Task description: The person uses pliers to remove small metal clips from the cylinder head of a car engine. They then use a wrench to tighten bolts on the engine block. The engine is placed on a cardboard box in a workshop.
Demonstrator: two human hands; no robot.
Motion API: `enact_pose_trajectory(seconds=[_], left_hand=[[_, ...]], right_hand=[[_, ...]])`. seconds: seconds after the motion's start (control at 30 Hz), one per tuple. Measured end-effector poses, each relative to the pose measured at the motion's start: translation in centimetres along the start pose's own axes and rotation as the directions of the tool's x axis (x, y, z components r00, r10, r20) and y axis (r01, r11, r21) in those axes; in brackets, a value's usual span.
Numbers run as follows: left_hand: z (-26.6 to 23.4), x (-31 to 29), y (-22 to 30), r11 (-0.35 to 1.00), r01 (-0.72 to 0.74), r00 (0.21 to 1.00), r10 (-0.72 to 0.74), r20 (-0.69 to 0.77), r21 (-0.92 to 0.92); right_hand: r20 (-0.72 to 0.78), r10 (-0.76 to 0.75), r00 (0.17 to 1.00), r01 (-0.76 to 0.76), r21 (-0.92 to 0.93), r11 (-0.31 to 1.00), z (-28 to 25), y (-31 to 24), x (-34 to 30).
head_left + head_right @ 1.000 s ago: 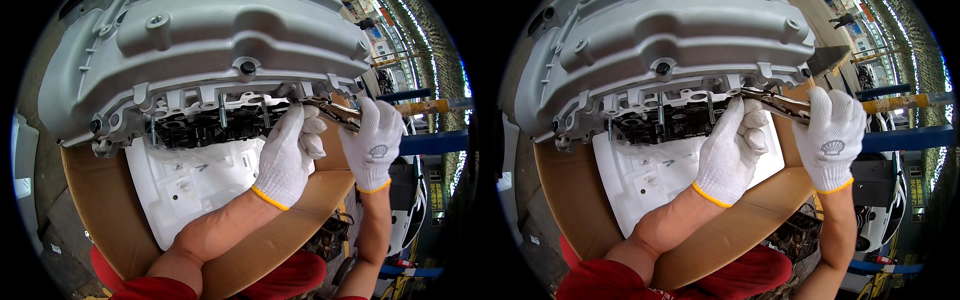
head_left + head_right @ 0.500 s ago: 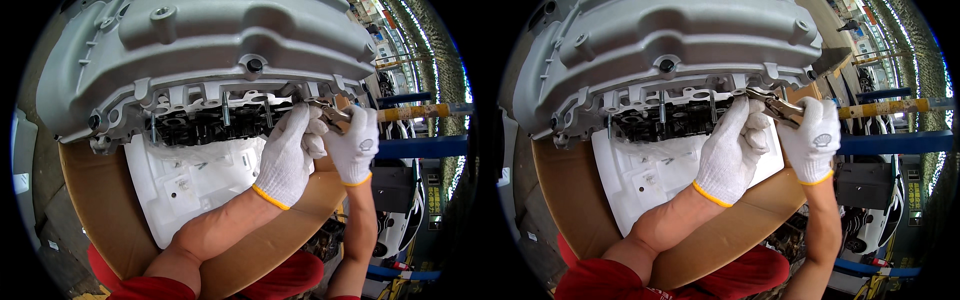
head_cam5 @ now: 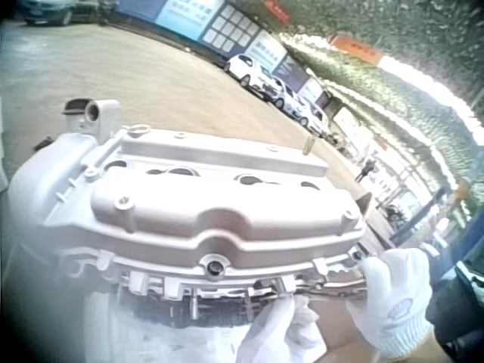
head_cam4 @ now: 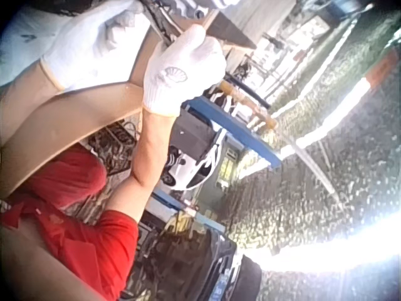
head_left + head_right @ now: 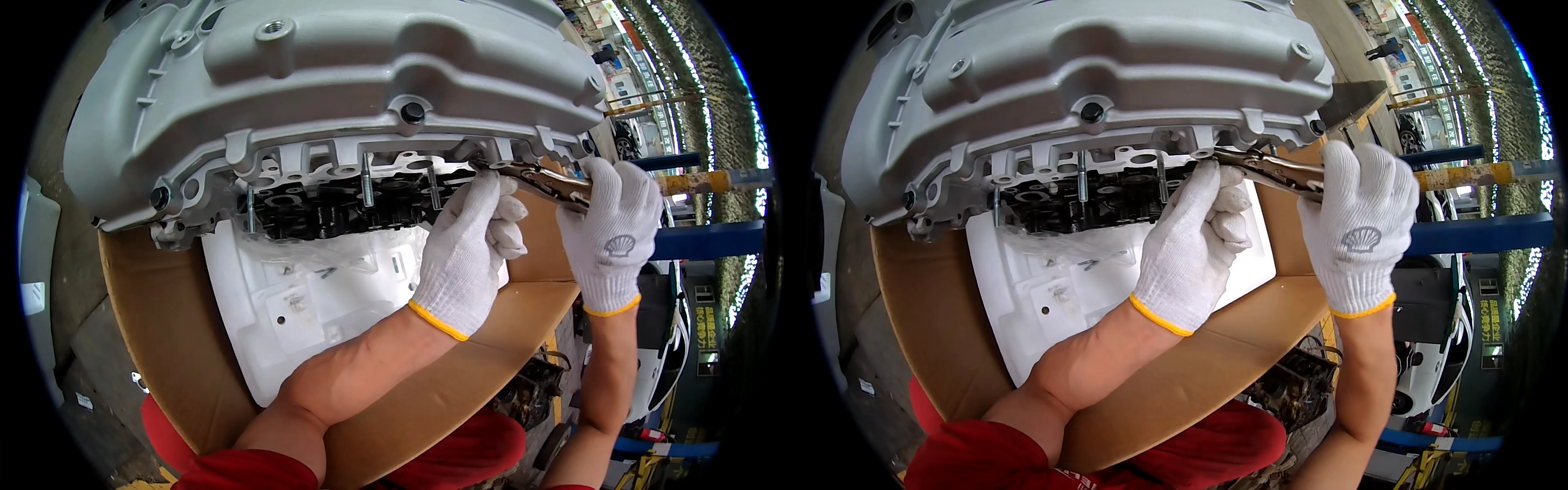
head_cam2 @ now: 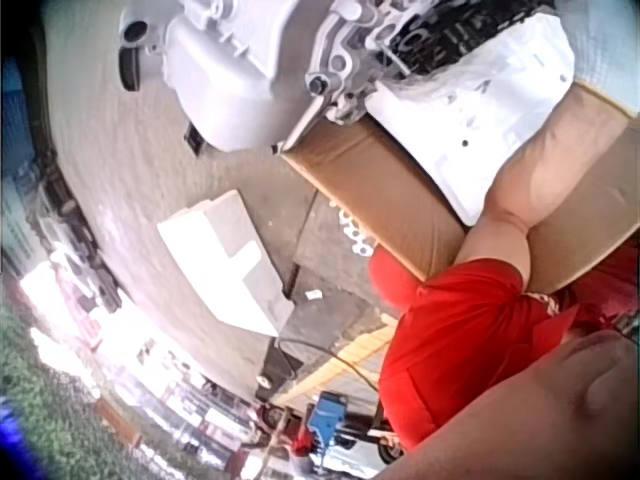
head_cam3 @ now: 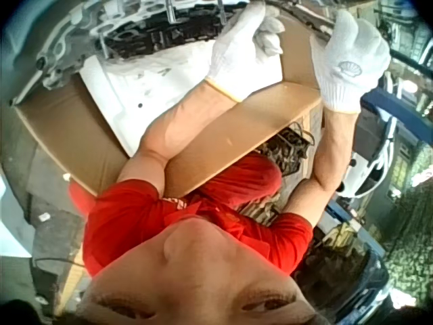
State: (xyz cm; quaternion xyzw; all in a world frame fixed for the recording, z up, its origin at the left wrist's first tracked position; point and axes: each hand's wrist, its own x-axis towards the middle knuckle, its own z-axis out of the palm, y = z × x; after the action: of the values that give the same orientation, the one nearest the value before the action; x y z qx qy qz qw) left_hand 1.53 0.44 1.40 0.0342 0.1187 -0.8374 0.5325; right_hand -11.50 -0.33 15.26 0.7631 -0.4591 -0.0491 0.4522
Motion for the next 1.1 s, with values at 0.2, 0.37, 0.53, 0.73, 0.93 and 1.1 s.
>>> enact_pose_trajectory(seconds=[0.2,0.37,0.53,0.73,0.93,1.1], left_hand=[[0.0,-0.1,-0.1,1.000,0.000,1.000,0.000,-0.008,-0.019],[-0.3,0.2,-0.2,0.999,0.004,1.000,-0.004,-0.011,-0.045],[-0.6,0.4,-0.5,0.998,0.000,1.000,0.002,0.027,-0.063],[-0.6,0.5,-0.5,0.999,-0.031,0.999,0.031,0.006,-0.012],[-0.6,0.4,-0.1,0.999,-0.035,0.999,0.035,-0.002,0.026],[-0.3,0.2,-0.4,0.999,-0.032,0.999,0.033,-0.034,0.038]], right_hand=[[0.151,0.006,0.988,0.009,-0.097,0.995,-1.3,0.4,1.3],[0.078,0.125,0.989,-0.135,0.141,0.981,2.0,-0.8,-1.0],[0.089,0.335,0.938,-0.340,0.421,0.841,6.0,-3.8,-3.9],[0.009,0.257,0.966,-0.242,0.372,0.896,5.6,-3.3,-4.1],[0.026,-0.030,0.999,0.032,-0.063,0.998,-1.0,-0.2,0.7],[0.182,-0.006,0.983,0.033,-0.144,0.989,-1.8,0.4,1.8]])
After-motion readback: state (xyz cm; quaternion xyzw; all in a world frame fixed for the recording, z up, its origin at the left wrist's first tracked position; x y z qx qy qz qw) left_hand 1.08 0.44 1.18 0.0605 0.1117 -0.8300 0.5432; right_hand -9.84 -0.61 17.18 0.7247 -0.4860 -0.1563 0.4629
